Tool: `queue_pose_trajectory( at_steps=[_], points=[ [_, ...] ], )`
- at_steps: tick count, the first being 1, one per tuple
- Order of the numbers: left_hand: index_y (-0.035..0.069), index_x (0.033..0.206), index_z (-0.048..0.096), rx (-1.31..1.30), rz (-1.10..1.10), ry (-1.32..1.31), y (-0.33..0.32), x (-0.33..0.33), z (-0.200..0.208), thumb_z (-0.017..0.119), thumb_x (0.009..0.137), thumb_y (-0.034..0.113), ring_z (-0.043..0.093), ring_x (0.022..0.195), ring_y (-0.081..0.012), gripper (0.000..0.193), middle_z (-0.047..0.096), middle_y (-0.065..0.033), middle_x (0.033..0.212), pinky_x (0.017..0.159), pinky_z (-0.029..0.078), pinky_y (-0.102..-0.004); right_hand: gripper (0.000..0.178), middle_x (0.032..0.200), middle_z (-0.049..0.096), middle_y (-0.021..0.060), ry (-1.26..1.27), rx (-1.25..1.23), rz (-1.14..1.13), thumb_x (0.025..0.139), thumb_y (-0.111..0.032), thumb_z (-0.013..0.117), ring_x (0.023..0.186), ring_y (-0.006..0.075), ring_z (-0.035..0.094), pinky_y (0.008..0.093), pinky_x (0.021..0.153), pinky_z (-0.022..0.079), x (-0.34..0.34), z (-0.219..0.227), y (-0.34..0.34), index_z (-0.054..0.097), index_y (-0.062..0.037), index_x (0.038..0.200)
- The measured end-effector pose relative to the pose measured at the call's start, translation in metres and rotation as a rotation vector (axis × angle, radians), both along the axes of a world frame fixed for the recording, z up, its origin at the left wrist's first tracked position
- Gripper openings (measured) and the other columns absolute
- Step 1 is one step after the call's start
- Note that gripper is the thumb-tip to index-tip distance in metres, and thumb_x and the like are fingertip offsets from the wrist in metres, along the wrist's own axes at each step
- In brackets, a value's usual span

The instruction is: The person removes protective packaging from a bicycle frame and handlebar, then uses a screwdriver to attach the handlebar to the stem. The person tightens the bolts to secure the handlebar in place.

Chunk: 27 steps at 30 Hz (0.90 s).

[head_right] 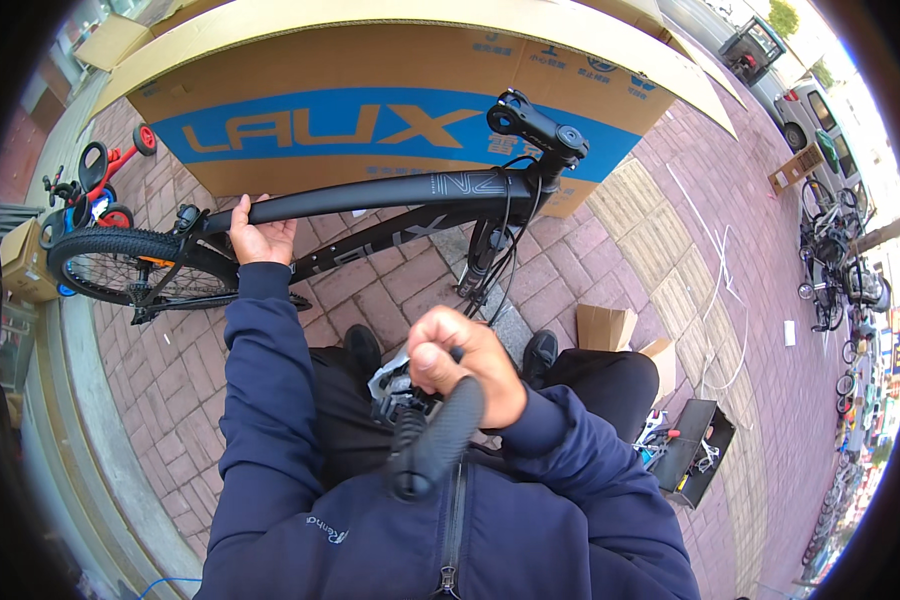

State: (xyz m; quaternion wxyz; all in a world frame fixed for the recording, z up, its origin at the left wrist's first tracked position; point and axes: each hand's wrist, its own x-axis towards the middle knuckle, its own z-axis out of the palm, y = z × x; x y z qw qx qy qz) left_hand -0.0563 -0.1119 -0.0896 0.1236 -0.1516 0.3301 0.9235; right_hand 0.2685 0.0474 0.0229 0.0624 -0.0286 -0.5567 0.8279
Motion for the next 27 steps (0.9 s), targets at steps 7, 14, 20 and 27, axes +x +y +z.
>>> queue_pose_trajectory(
  at_steps=[7, 14, 20, 27],
  points=[
    [0.006, 0.090, 0.063, -0.353, -0.407, -0.023, -0.002, 0.015, 0.009, 0.052, 0.092, 0.068, 0.066, 0.076, -0.0210, 0.063, 0.067, -0.0074, 0.081, 0.072, 0.053, -0.0370, 0.039, 0.056, 0.036, -0.0028, 0.139, -0.046, -0.025, 0.102, -0.045, 0.055, 0.048, 0.0127, 0.038, 0.0325, 0.052, 0.041, 0.001, 0.082, 0.039, 0.050, -0.0063, 0.101],
    [0.001, 0.125, 0.058, -0.445, -1.382, 0.699, 0.005, 0.085, 0.046, 0.075, 0.091, 0.029, 0.064, 0.110, -0.0172, 0.048, 0.069, -0.0115, 0.117, 0.097, 0.050, -0.0330, 0.026, 0.065, 0.047, -0.0005, 0.041, 0.062, -0.032, 0.102, -0.029, 0.059, 0.052, 0.0107, 0.047, 0.0284, 0.052, 0.044, -0.028, 0.087, 0.020, 0.053, -0.0052, 0.093],
    [-0.003, 0.148, 0.039, -0.195, -1.345, 0.843, -0.014, 0.150, 0.065, 0.092, 0.072, 0.040, 0.046, 0.134, -0.0192, 0.102, 0.050, -0.0099, 0.143, 0.115, 0.033, -0.0369, 0.025, 0.076, 0.052, -0.0058, -0.021, 0.187, -0.004, 0.105, -0.024, 0.056, 0.067, 0.0018, 0.046, 0.0193, 0.059, 0.039, -0.062, 0.064, 0.003, 0.052, -0.0089, 0.085],
    [-0.008, 0.144, 0.037, 0.125, -1.210, 1.081, 0.003, 0.127, 0.053, 0.069, 0.087, 0.052, 0.033, 0.143, -0.0274, 0.089, 0.037, -0.0144, 0.150, 0.117, 0.027, -0.0389, 0.026, 0.066, 0.052, -0.0005, 0.002, 0.128, -0.041, 0.106, -0.024, 0.055, 0.057, 0.0065, 0.049, 0.0234, 0.054, 0.043, -0.104, 0.043, -0.001, 0.057, -0.0017, 0.093]
  ],
)
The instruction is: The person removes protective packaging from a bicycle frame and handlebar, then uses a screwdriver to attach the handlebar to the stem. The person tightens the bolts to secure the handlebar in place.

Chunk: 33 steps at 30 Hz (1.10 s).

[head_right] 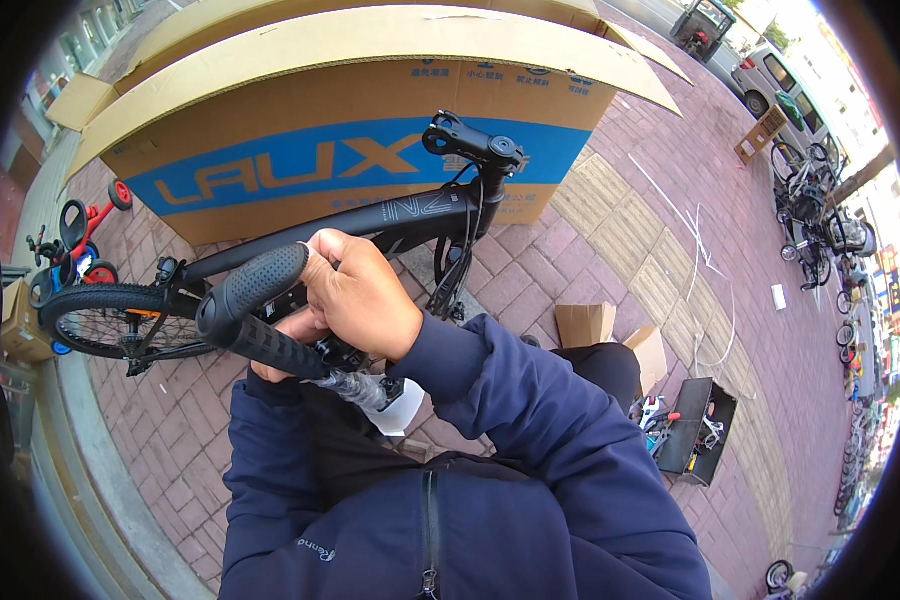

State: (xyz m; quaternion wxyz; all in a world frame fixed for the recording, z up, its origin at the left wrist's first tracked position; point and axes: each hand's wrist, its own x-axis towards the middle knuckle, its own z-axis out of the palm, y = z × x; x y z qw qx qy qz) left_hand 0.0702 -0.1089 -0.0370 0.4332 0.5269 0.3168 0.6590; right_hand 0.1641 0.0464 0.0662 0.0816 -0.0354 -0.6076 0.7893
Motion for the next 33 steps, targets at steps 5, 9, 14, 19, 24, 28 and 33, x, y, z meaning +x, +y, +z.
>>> queue_pose_trajectory(
  at_steps=[5, 9, 14, 19, 24, 28, 33],
  points=[
    [-0.010, 0.138, 0.042, -0.094, -0.114, -0.545, 0.019, -0.018, -0.002, 0.042, 0.086, 0.076, 0.052, 0.126, -0.0329, 0.101, 0.053, -0.0209, 0.137, 0.113, 0.036, -0.0408, 0.028, 0.068, 0.052, -0.0020, 0.036, -0.051, -0.048, 0.107, -0.023, 0.053, 0.059, 0.0035, 0.048, 0.0221, 0.050, 0.042, -0.018, -0.006, -0.001, 0.054, -0.0017, 0.088],
    [-0.010, 0.144, 0.039, 0.052, -0.131, -0.466, 0.016, -0.032, -0.003, 0.050, 0.081, 0.080, 0.050, 0.131, -0.0328, 0.111, 0.050, -0.0226, 0.142, 0.116, 0.033, -0.0423, 0.023, 0.066, 0.048, -0.0022, -0.047, -0.044, -0.060, 0.107, -0.023, 0.052, 0.057, 0.0058, 0.044, 0.0236, 0.053, 0.041, -0.020, 0.005, 0.005, 0.055, -0.0045, 0.094],
    [-0.005, 0.149, 0.036, -0.308, 0.015, -0.207, -0.004, -0.013, 0.005, 0.096, 0.064, 0.034, 0.050, 0.131, -0.0246, 0.111, 0.053, -0.0142, 0.140, 0.111, 0.039, -0.0402, 0.031, 0.063, 0.048, 0.0007, 0.075, -0.102, -0.091, 0.107, -0.028, 0.051, 0.054, 0.0080, 0.049, 0.0243, 0.048, 0.043, -0.025, 0.022, 0.022, 0.052, -0.0020, 0.090],
    [-0.003, 0.114, 0.063, -0.486, 0.438, -0.315, -0.002, 0.017, -0.005, 0.082, 0.074, 0.017, 0.061, 0.068, -0.0144, 0.049, 0.068, -0.0090, 0.091, 0.066, 0.053, -0.0305, 0.037, 0.072, 0.060, 0.0051, -0.024, 0.016, -0.034, 0.103, -0.036, 0.059, 0.060, 0.0120, 0.057, 0.0263, 0.055, 0.048, -0.036, 0.031, 0.035, 0.058, -0.0003, 0.097],
    [-0.007, 0.102, 0.062, -0.373, 0.635, -0.431, -0.008, -0.011, -0.021, 0.074, 0.079, 0.013, 0.055, 0.051, -0.0165, 0.032, 0.055, -0.0054, 0.063, 0.064, 0.054, -0.0366, 0.043, 0.095, 0.071, 0.0175, 0.283, 1.008, -0.643, 0.087, -0.034, 0.077, 0.090, 0.0277, 0.071, 0.0366, 0.079, 0.055, -0.025, 0.043, 0.108, 0.064, 0.0010, 0.108],
    [-0.008, 0.100, 0.064, -0.352, 0.776, -0.495, -0.016, -0.034, -0.026, 0.070, 0.084, 0.017, 0.056, 0.052, -0.0166, 0.030, 0.054, -0.0037, 0.062, 0.064, 0.055, -0.0372, 0.051, 0.106, 0.071, 0.0223, 0.118, 1.547, -0.681, 0.085, -0.037, 0.078, 0.100, 0.0363, 0.070, 0.0420, 0.088, 0.055, -0.023, 0.043, 0.171, 0.064, 0.0014, 0.115],
    [0.001, 0.112, 0.066, -0.379, 0.841, -0.585, -0.018, -0.046, -0.029, 0.069, 0.083, 0.013, 0.069, 0.087, -0.0208, 0.031, 0.071, -0.0142, 0.102, 0.068, 0.061, -0.0353, 0.067, 0.103, 0.071, 0.0248, -0.187, 1.670, -0.312, 0.080, -0.048, 0.079, 0.096, 0.0403, 0.071, 0.0439, 0.085, 0.057, -0.039, 0.037, 0.189, 0.059, 0.0031, 0.119]
  ],
)
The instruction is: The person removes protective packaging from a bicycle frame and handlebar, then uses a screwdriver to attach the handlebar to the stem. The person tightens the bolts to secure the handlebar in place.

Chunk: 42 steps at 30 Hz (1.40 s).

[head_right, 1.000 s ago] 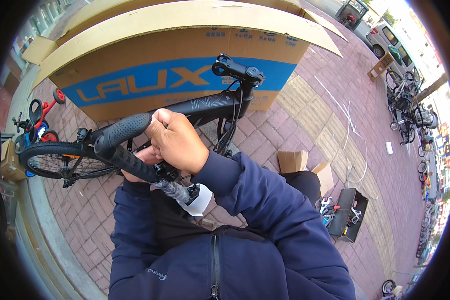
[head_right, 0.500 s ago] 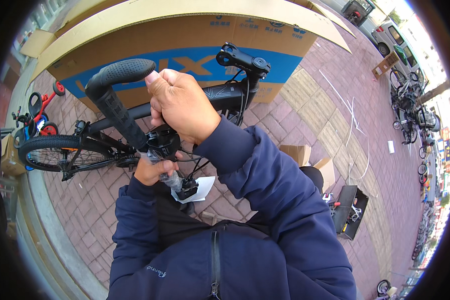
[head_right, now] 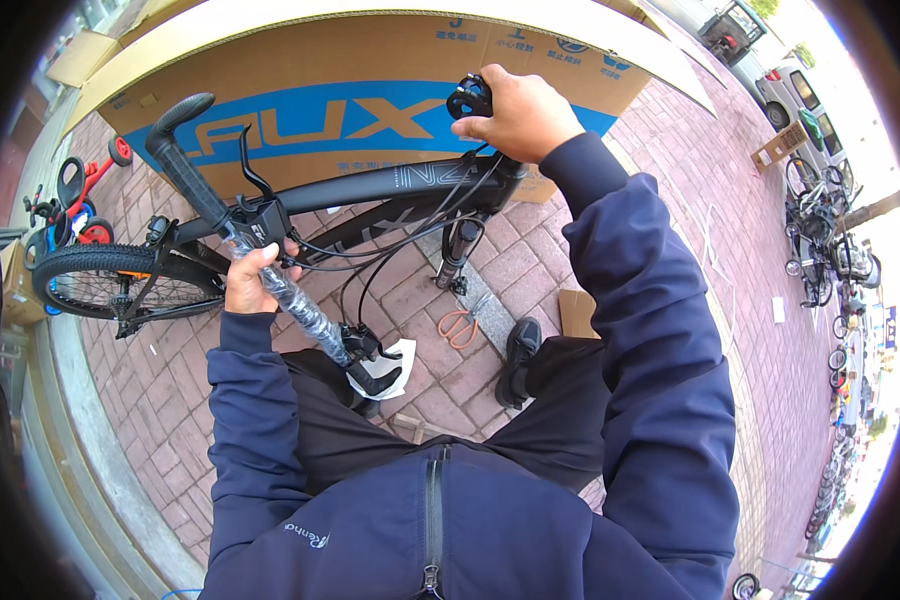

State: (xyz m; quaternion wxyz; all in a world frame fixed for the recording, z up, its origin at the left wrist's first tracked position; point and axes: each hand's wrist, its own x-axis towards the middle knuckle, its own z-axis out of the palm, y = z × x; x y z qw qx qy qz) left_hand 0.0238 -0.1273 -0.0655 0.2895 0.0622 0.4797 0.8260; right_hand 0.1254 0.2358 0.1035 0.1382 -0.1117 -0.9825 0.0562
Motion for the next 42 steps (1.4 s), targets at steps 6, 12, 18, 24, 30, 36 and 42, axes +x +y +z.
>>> queue_pose_trajectory(
  at_steps=[6, 12, 18, 24, 30, 36, 42],
  points=[
    [0.002, 0.113, 0.067, 0.062, -0.044, 0.097, 0.000, -0.014, -0.005, 0.070, 0.080, 0.008, 0.070, 0.090, -0.0200, 0.034, 0.072, -0.0117, 0.103, 0.067, 0.060, -0.0297, 0.081, 0.094, 0.072, 0.0215, 0.001, 0.165, -0.246, 0.075, -0.072, 0.072, 0.090, 0.0369, 0.072, 0.0441, 0.078, 0.059, -0.015, -0.009, -0.022, 0.062, 0.0004, 0.110],
    [-0.003, 0.112, 0.066, 0.118, -0.046, 0.157, -0.003, -0.024, -0.010, 0.069, 0.077, 0.014, 0.069, 0.097, -0.0276, 0.039, 0.071, -0.0188, 0.104, 0.067, 0.057, -0.0270, 0.072, 0.074, 0.071, 0.0166, 0.129, 0.147, -0.093, 0.081, -0.074, 0.061, 0.070, 0.0336, 0.072, 0.0419, 0.068, 0.059, -0.007, -0.012, -0.006, 0.071, -0.0038, 0.088],
    [-0.002, 0.110, 0.067, 0.153, 0.013, 0.112, 0.009, -0.024, -0.017, 0.070, 0.077, 0.013, 0.069, 0.096, -0.0283, 0.036, 0.071, -0.0154, 0.098, 0.069, 0.056, -0.0293, 0.054, 0.064, 0.066, 0.0153, 0.114, 0.097, 0.280, 0.083, -0.059, 0.060, 0.060, 0.0335, 0.067, 0.0431, 0.061, 0.054, 0.004, -0.005, 0.020, 0.070, -0.0062, 0.080],
    [-0.001, 0.112, 0.065, 0.179, 0.012, 0.062, 0.013, -0.027, -0.018, 0.071, 0.076, 0.013, 0.066, 0.074, -0.0219, 0.038, 0.072, -0.0183, 0.098, 0.066, 0.056, -0.0307, 0.046, 0.088, 0.071, 0.0143, 0.179, 0.228, -0.006, 0.083, -0.051, 0.065, 0.098, 0.0327, 0.066, 0.0522, 0.103, 0.041, 0.015, -0.017, -0.010, 0.072, -0.0069, 0.095],
    [0.000, 0.113, 0.065, 0.199, 0.011, 0.041, 0.020, -0.033, -0.020, 0.071, 0.077, 0.011, 0.066, 0.075, -0.0213, 0.038, 0.072, -0.0187, 0.098, 0.066, 0.056, -0.0313, 0.034, 0.100, 0.070, 0.0133, 0.257, 0.043, -0.107, 0.077, -0.036, 0.072, 0.112, 0.0315, 0.060, 0.0650, 0.110, 0.026, 0.011, -0.031, -0.023, 0.070, -0.0070, 0.094],
    [0.000, 0.110, 0.067, 0.270, -0.002, 0.009, 0.030, -0.039, -0.024, 0.070, 0.078, 0.008, 0.066, 0.083, -0.0221, 0.033, 0.072, -0.0154, 0.100, 0.069, 0.056, -0.0314, 0.022, 0.123, 0.067, 0.0028, -0.109, -0.157, 0.329, 0.080, -0.033, 0.076, 0.136, 0.0284, 0.048, 0.0649, 0.120, 0.007, 0.050, 0.005, 0.032, 0.067, -0.0122, 0.083],
    [-0.001, 0.108, 0.068, 0.346, 0.018, 0.052, 0.037, -0.038, -0.024, 0.069, 0.079, 0.004, 0.067, 0.077, -0.0200, 0.029, 0.073, -0.0147, 0.097, 0.065, 0.055, -0.0289, 0.051, 0.122, 0.053, 0.0334, 0.018, -0.349, -0.312, 0.088, -0.040, 0.070, 0.113, 0.0356, 0.065, 0.0382, 0.088, 0.057, 0.028, -0.002, 0.013, 0.069, 0.0065, 0.110]
  ],
)
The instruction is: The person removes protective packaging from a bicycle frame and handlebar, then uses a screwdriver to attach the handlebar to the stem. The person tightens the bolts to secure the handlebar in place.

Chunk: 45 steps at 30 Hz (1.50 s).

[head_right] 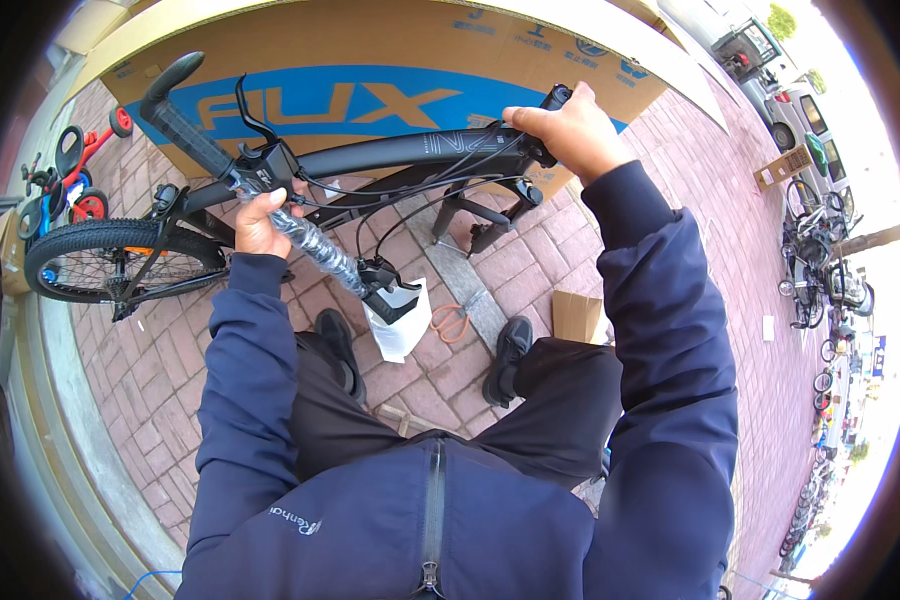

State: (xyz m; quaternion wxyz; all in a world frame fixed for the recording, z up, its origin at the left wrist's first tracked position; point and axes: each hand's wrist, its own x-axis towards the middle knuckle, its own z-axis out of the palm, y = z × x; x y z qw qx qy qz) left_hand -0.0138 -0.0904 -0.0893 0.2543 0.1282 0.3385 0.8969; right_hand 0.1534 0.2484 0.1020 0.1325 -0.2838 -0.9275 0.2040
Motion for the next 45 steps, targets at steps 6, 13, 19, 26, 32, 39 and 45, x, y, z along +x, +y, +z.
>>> queue_pose_trajectory(
  at_steps=[6, 13, 19, 26, 32, 39, 45],
  points=[
    [0.001, 0.104, 0.066, -0.028, 0.060, -0.005, 0.005, -0.001, 0.004, 0.070, 0.078, 0.004, 0.064, 0.072, -0.0185, 0.027, 0.073, -0.0155, 0.096, 0.065, 0.055, -0.0288, 0.048, 0.105, 0.059, 0.0252, -0.141, -0.338, 0.150, 0.086, -0.013, 0.066, 0.064, 0.0249, 0.070, 0.0335, 0.055, 0.061, 0.005, 0.013, 0.004, 0.049, 0.0117, 0.124],
    [-0.003, 0.109, 0.064, -0.027, 0.193, 0.026, -0.029, 0.000, 0.012, 0.069, 0.077, 0.005, 0.064, 0.074, -0.0223, 0.033, 0.071, -0.0203, 0.098, 0.066, 0.054, -0.0358, 0.102, 0.120, 0.059, 0.0185, -0.424, -0.208, 0.456, 0.073, 0.003, 0.063, 0.087, 0.0258, 0.062, 0.0380, 0.084, 0.054, 0.023, 0.072, 0.021, 0.020, -0.0289, 0.161],
    [-0.005, 0.098, 0.068, -0.086, 0.323, -0.024, -0.068, -0.006, 0.006, 0.070, 0.072, 0.012, 0.059, 0.070, -0.0182, 0.030, 0.071, -0.0174, 0.092, 0.064, 0.054, -0.0342, 0.099, 0.120, 0.062, 0.0177, -0.551, 0.106, 0.815, 0.076, 0.006, 0.066, 0.089, 0.0303, 0.067, 0.0403, 0.087, 0.055, 0.005, 0.080, -0.002, 0.024, -0.0293, 0.159],
    [-0.002, 0.099, 0.069, -0.208, 0.290, -0.082, -0.067, -0.026, -0.003, 0.070, 0.070, 0.015, 0.060, 0.071, -0.0182, 0.034, 0.071, -0.0142, 0.092, 0.063, 0.052, -0.0328, 0.095, 0.103, 0.068, 0.0263, -0.516, 0.181, 0.735, 0.076, 0.004, 0.067, 0.088, 0.0450, 0.069, 0.0465, 0.086, 0.055, -0.001, 0.050, -0.010, 0.025, -0.0243, 0.156],
    [-0.002, 0.098, 0.070, -0.148, 0.271, -0.102, -0.060, -0.027, -0.013, 0.069, 0.066, 0.015, 0.062, 0.072, -0.0222, 0.036, 0.071, -0.0143, 0.091, 0.066, 0.053, -0.0348, 0.078, 0.103, 0.068, 0.0255, -0.295, 0.206, 0.598, 0.077, -0.002, 0.069, 0.088, 0.0446, 0.069, 0.0463, 0.087, 0.055, 0.004, 0.024, -0.013, 0.039, -0.0166, 0.148],
    [0.001, 0.097, 0.069, -0.153, 0.224, -0.052, -0.064, -0.026, -0.011, 0.068, 0.065, 0.013, 0.064, 0.074, -0.0247, 0.034, 0.071, -0.0125, 0.088, 0.067, 0.054, -0.0373, 0.055, 0.100, 0.069, 0.0252, -0.109, 0.276, 0.548, 0.080, -0.015, 0.072, 0.093, 0.0424, 0.068, 0.0459, 0.085, 0.055, 0.012, 0.018, -0.018, 0.054, -0.0059, 0.131],
    [0.001, 0.100, 0.069, -0.144, 0.233, -0.036, -0.060, -0.017, -0.010, 0.067, 0.065, 0.013, 0.064, 0.073, -0.0223, 0.037, 0.070, -0.0098, 0.088, 0.064, 0.053, -0.0335, 0.051, 0.107, 0.070, 0.0233, -0.039, 0.228, 0.511, 0.082, -0.020, 0.076, 0.100, 0.0410, 0.067, 0.0443, 0.089, 0.054, 0.022, 0.014, -0.021, 0.058, -0.0022, 0.126]
  ],
)
